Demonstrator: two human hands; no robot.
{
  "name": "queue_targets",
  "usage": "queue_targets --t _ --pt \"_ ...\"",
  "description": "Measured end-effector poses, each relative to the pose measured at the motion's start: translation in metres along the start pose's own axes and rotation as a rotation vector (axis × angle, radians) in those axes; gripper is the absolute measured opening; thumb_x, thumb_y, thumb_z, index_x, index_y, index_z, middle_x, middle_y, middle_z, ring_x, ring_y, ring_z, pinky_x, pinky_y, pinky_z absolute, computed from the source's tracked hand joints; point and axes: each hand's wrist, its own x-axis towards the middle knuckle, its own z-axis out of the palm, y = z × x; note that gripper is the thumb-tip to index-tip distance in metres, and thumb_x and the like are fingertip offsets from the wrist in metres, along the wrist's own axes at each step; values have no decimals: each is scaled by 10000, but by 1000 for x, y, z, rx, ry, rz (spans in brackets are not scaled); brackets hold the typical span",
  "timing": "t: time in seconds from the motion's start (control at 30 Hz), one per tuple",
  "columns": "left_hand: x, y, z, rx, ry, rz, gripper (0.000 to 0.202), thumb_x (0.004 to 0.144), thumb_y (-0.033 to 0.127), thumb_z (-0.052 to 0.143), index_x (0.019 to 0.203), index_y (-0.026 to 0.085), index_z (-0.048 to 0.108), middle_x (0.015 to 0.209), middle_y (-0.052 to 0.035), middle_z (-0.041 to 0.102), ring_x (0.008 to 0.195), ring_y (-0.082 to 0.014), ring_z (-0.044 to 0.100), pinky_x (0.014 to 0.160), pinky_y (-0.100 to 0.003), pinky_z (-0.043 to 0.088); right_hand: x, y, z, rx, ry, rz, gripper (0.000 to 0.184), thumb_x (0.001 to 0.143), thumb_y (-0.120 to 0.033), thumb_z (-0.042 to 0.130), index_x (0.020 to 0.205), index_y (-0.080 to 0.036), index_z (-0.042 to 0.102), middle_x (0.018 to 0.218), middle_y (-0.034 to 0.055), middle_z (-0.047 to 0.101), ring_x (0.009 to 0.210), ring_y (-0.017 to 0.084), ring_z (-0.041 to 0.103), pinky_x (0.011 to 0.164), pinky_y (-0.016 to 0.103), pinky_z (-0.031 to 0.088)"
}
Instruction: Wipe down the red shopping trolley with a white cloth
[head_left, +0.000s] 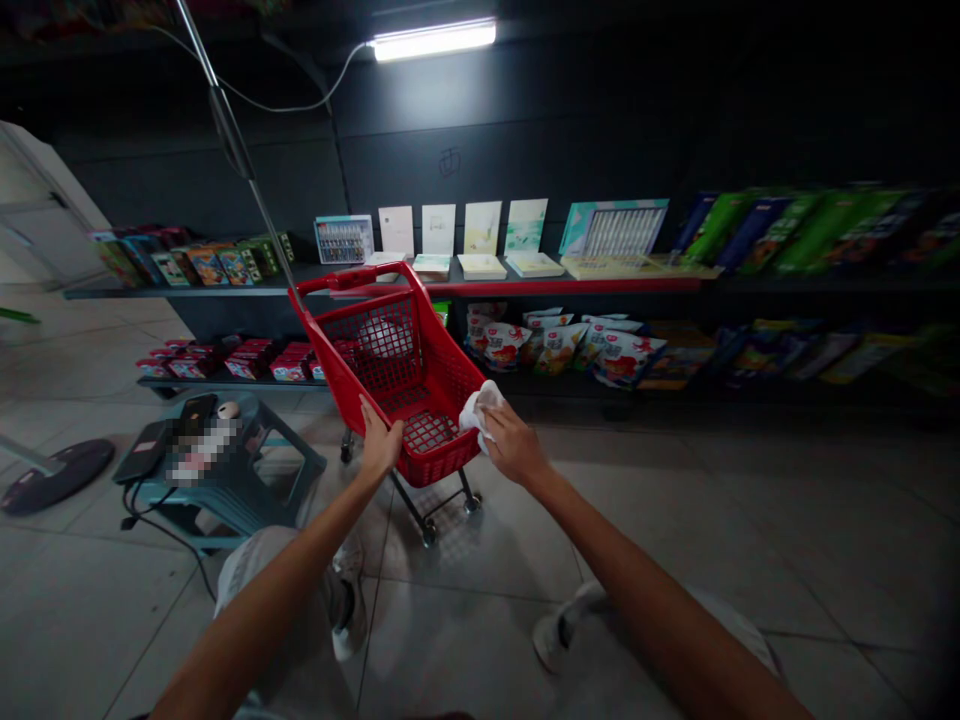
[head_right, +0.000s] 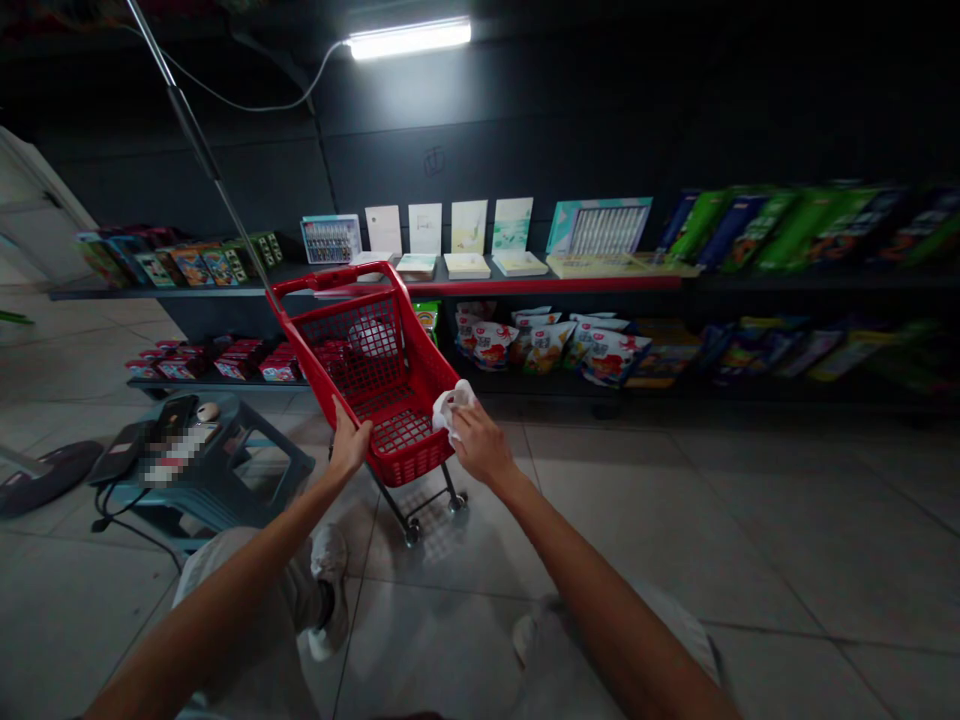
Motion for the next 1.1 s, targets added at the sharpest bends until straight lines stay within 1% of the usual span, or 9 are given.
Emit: queue_targets --t 0.13,0.2,0.37,0.47,0.57,0.63,0.8,0.9,1.1 --pt "-7 8 2 29 10 -77 916 910 308 493 1687 128 42 1774 -143 28 1613 -323 223 1324 -440 216 -13 -68 19 64 -16 -140 530 922 -180 524 1434 -63 590 1517 196 558 1456 315 462 1309 552 272" --pt "-9 10 0 53 11 -63 894 913 297 482 1686 146 58 1775 -138 35 1613 -326 225 1312 -450 247 -15 -82 23 86 -33 -230 576 907 -184 547 1467 -50 555 1589 195 484 1512 314 389 1317 542 252" --pt "-13 14 -10 231 86 15 990 910 360 542 1678 101 -27 1760 -220 31 1622 -371 160 1293 -528 254 -7 -28 5 75 -48 -144 497 889 -126 526 1377 -132 622 1413 133 640 1347 263 556 1291 499 314" --pt "-13 16 -20 402 132 341 802 936 366 554 1642 143 246 1710 -193 277 1625 -369 138 1309 -627 102 -3 17 -4 92 -13 -16 503 894 -113 475 1374 -150 620 1401 122 641 1358 259 547 1283 495 333" --pt "-8 17 -30 506 -96 722 333 1012 354 460 1253 248 665 1293 -89 679 1429 -309 479 1315 -652 -13 -1 47 1 159 -3 11 595 863 -118 468 1445 -166 581 1461 110 606 1442 268 486 1305 495 298" --pt "-2 18 -35 558 -239 866 273 1006 431 499 1030 257 708 1034 -49 697 1181 -279 600 1320 -657 -6 0 58 9 235 29 42 613 860 -135 463 1461 -178 573 1479 105 597 1462 266 476 1310 497 291" --pt "13 22 -31 591 -354 1020 395 908 632 631 1003 254 699 945 -45 656 1013 -266 573 1275 -615 202 1 60 35 407 293 216 608 919 -203 407 1513 -146 520 1574 133 517 1503 236 442 1296 457 306" --pt "14 23 -20 559 -376 1014 427 910 662 625 927 238 672 935 -61 661 978 -263 556 1128 -545 346 4 50 54 479 517 456 616 934 -273 412 1536 -170 496 1570 125 527 1499 240 444 1273 457 315" --pt "5 29 1 466 -388 954 462 911 670 635 832 215 614 921 -62 686 987 -255 548 1041 -508 300 15 41 68 685 697 875 620 876 -368 399 1436 -163 570 1408 137 653 1274 261 621 1142 476 438"
